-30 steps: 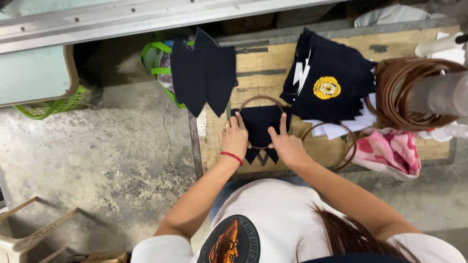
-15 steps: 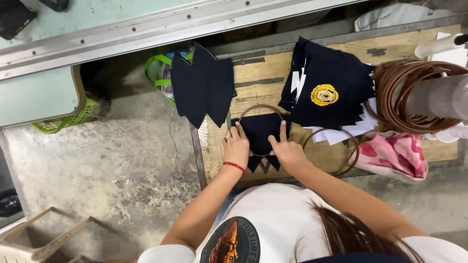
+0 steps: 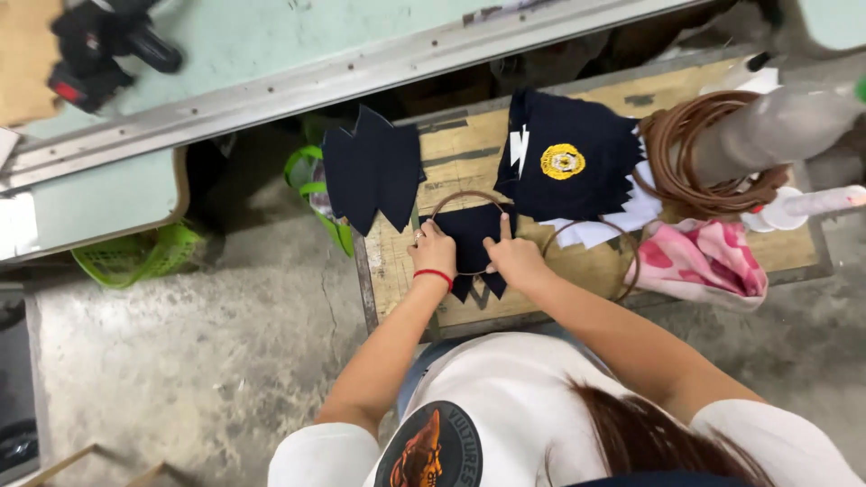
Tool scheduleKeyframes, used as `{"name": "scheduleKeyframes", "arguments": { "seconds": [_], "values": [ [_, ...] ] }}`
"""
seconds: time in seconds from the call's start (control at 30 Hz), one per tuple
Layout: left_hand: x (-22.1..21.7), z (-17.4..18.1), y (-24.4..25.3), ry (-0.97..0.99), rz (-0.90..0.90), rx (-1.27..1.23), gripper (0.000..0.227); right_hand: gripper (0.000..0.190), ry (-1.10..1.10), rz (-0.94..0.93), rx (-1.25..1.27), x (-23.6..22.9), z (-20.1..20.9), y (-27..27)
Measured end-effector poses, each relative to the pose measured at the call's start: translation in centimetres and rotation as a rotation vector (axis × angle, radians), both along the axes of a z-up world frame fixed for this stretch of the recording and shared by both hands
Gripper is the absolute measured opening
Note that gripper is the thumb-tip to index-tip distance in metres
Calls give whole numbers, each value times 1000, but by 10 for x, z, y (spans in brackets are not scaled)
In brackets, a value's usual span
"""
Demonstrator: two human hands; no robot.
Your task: Preparing fabric pieces for embroidery by fitting them into hoops and mounting them onto a multi-head embroidery machine.
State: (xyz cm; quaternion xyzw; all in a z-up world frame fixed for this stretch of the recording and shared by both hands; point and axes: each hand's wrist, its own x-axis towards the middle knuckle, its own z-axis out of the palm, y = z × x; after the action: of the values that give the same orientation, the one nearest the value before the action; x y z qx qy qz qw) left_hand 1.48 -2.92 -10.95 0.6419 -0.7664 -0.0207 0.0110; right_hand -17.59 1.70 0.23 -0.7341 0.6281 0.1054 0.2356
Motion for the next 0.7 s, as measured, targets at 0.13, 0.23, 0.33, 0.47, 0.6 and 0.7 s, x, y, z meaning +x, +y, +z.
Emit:
{"name": "scheduleKeyframes", "arguments": {
  "seconds": [0.13,0.23,0.33,0.47,0.6,0.7],
  "values": [
    [12,93,15,-14,-64,174,146,67,-45,-8,-66,-15,9,14],
    [27,148,38,260,16,251,139,67,-187,-187,-210,-27,36,42],
    [43,160,57,661,180,304,122,59,-429,-519,-327,-45,-16,49],
    [57,107,53,753,264,286,83,74,-813,-968,-108,-12,-27,53],
    [62,96,25,568,135,339,75,83,-793,-982,-315,-6,-68,37],
    [70,111,13,680,-36,384,51,67,-1099,-1261,-264,13,-15,65]
  ]
}}
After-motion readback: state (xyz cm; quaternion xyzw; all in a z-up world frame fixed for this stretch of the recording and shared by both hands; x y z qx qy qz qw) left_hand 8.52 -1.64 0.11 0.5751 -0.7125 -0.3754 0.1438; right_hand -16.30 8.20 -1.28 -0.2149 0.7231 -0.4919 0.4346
